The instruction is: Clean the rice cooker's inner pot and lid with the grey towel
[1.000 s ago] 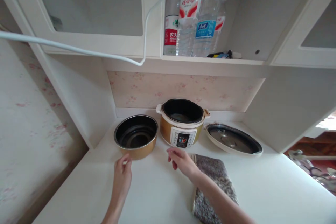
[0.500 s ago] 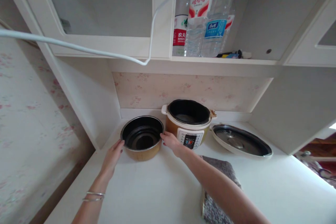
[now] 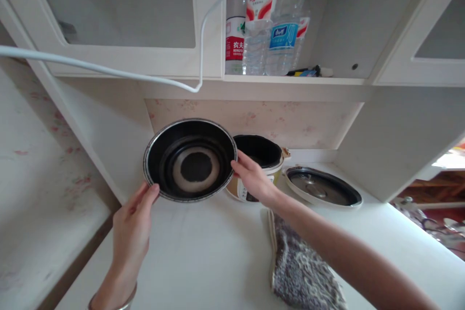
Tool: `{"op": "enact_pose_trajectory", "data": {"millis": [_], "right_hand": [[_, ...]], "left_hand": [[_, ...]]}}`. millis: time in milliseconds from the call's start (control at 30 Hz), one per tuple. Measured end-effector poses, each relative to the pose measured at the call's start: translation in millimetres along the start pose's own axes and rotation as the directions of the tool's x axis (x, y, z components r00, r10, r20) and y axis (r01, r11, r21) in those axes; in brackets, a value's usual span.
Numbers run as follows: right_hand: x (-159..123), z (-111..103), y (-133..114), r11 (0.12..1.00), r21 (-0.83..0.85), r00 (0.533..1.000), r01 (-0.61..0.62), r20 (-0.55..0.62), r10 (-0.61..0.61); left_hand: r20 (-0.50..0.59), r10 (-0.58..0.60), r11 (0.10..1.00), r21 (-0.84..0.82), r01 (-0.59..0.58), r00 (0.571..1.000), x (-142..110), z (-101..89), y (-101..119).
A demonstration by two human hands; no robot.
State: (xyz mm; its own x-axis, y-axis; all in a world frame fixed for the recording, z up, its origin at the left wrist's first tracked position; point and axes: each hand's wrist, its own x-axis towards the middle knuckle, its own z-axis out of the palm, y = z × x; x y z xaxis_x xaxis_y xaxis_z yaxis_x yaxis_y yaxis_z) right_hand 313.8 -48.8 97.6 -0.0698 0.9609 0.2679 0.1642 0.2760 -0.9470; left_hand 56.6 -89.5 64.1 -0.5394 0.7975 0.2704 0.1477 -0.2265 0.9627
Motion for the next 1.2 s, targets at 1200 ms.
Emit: {"op": "enact_pose_trajectory", "data": {"millis": [1200], "right_hand": [[85,-186,62,0.598,-0.734,0.935,-0.322,-0.344,0.081]], "left_hand": [[0.649,0.203,0.89,0.189,-0.415,0.733,31,224.7,-2]]}}
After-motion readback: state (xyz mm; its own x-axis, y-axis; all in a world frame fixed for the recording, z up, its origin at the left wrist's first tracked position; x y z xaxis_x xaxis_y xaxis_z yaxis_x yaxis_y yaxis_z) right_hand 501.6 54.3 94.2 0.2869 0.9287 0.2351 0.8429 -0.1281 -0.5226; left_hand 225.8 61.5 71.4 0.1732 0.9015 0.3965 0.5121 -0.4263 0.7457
